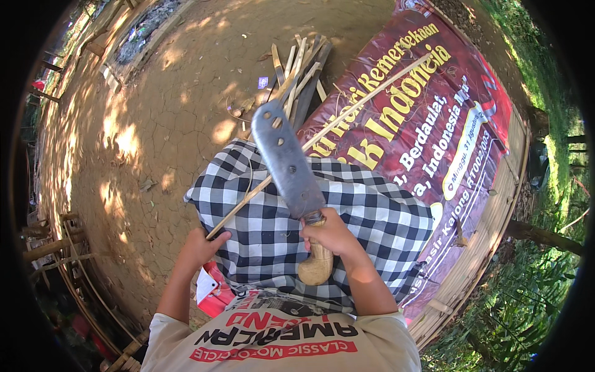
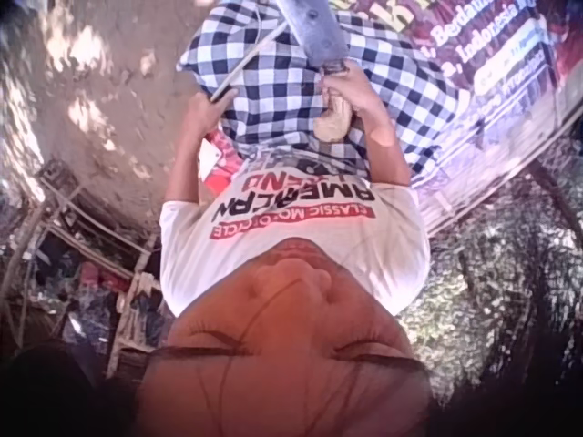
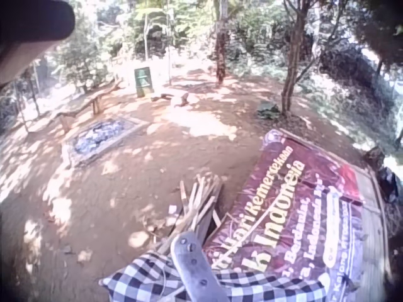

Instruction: The person shaves a strip of bamboo using a large knife. They hold the strip against their lap and move the blade along the wood, occasionally turning the strip over and repeating the shaving action.

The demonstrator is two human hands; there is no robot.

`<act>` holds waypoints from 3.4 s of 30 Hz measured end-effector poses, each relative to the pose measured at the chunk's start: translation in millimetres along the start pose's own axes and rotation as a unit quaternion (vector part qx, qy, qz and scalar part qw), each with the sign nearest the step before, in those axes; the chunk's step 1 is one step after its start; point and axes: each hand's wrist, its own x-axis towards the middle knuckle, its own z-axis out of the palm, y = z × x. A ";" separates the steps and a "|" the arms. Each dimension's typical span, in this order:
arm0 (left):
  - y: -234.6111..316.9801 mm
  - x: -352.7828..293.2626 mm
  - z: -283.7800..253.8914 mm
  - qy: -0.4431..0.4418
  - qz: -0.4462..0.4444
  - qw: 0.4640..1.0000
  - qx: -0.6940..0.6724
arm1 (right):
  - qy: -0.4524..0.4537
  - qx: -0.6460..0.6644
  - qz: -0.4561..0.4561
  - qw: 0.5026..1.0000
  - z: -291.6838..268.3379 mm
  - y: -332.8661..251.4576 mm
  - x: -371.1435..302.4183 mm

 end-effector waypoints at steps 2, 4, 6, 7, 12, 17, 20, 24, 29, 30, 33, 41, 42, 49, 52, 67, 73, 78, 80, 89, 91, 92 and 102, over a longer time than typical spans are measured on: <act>-1.5 1.4 2.2 -0.009 -0.020 1.000 0.019 | 0.055 0.034 -0.019 0.998 0.7 4.8 -0.2; -0.6 1.1 1.2 -0.012 -0.019 0.999 0.023 | 0.099 0.042 -0.034 0.994 2.2 8.3 5.6; 1.0 2.0 0.1 -0.001 -0.009 1.000 0.027 | 0.033 -0.046 0.028 0.998 3.0 3.0 -0.6; -0.3 1.3 1.9 0.010 0.000 1.000 0.028 | -0.005 -0.087 0.051 0.995 4.2 5.6 -1.0; 0.3 0.4 2.8 0.013 0.018 1.000 0.021 | -0.166 -0.099 0.120 0.974 18.4 16.9 4.6; 1.8 -0.8 0.5 -0.001 -0.011 1.000 0.020 | -0.112 -0.054 0.080 0.989 16.5 16.7 3.0; -3.5 1.1 2.0 -0.016 0.013 1.000 -0.009 | -0.024 -0.037 0.027 0.999 5.0 8.6 3.9; -1.2 1.2 0.9 -0.013 0.012 1.000 -0.011 | 0.054 -0.044 -0.010 0.998 5.8 1.3 8.6; -7.9 3.9 6.1 0.000 0.018 1.000 -0.010 | -0.048 -0.145 0.017 0.988 25.9 13.1 3.4; -12.2 4.9 7.3 0.004 0.020 1.000 -0.008 | -0.073 -0.168 0.021 0.983 27.7 14.6 4.0; -19.1 6.7 11.9 0.008 0.024 1.000 0.000 | -0.060 -0.109 0.013 0.992 23.5 13.4 1.5; -5.7 0.3 4.9 0.005 0.046 0.999 -0.014 | 0.171 -0.237 -0.115 0.949 -8.9 -9.1 -36.3; -3.0 -0.9 1.8 0.000 0.037 0.999 -0.008 | 0.189 -0.296 -0.133 0.927 -5.1 -19.6 -46.4; -12.0 -2.7 3.6 -0.133 0.037 0.990 0.013 | 0.162 -0.475 -0.335 0.797 13.6 -17.3 -45.2; -0.7 -5.9 5.5 -0.161 0.031 0.986 0.041 | 0.141 -0.541 -0.334 0.759 13.1 -17.0 -36.6; -11.5 -12.3 26.4 -0.083 0.106 0.989 -0.055 | 0.122 -0.652 -0.295 0.688 -20.8 -29.7 22.7; -21.4 -9.8 36.3 -0.049 0.122 0.988 -0.080 | 0.103 -0.686 -0.276 0.666 -29.1 -44.8 25.2; -26.3 -8.2 36.7 -0.047 0.128 0.987 -0.088 | 0.138 -0.698 -0.283 0.643 -52.8 -54.4 25.9; -23.4 -7.2 37.2 -0.056 0.117 0.989 -0.075 | 0.152 -0.709 -0.302 0.619 -60.6 -53.4 24.5; -25.2 -7.9 39.1 -0.056 0.120 0.988 -0.083 | 0.257 -0.700 -0.242 0.621 -101.1 -78.0 19.4; -15.8 -11.4 30.2 -0.093 0.061 0.993 -0.035 | 0.348 -0.684 -0.178 0.616 -130.3 -97.2 15.6; -8.1 -10.4 23.3 -0.113 0.037 0.993 -0.009 | 0.367 -0.666 -0.173 0.626 -153.9 -102.0 13.4; 4.4 -10.8 11.1 -0.134 0.007 0.990 0.041 | 0.333 -0.645 -0.200 0.658 -116.7 -82.7 20.6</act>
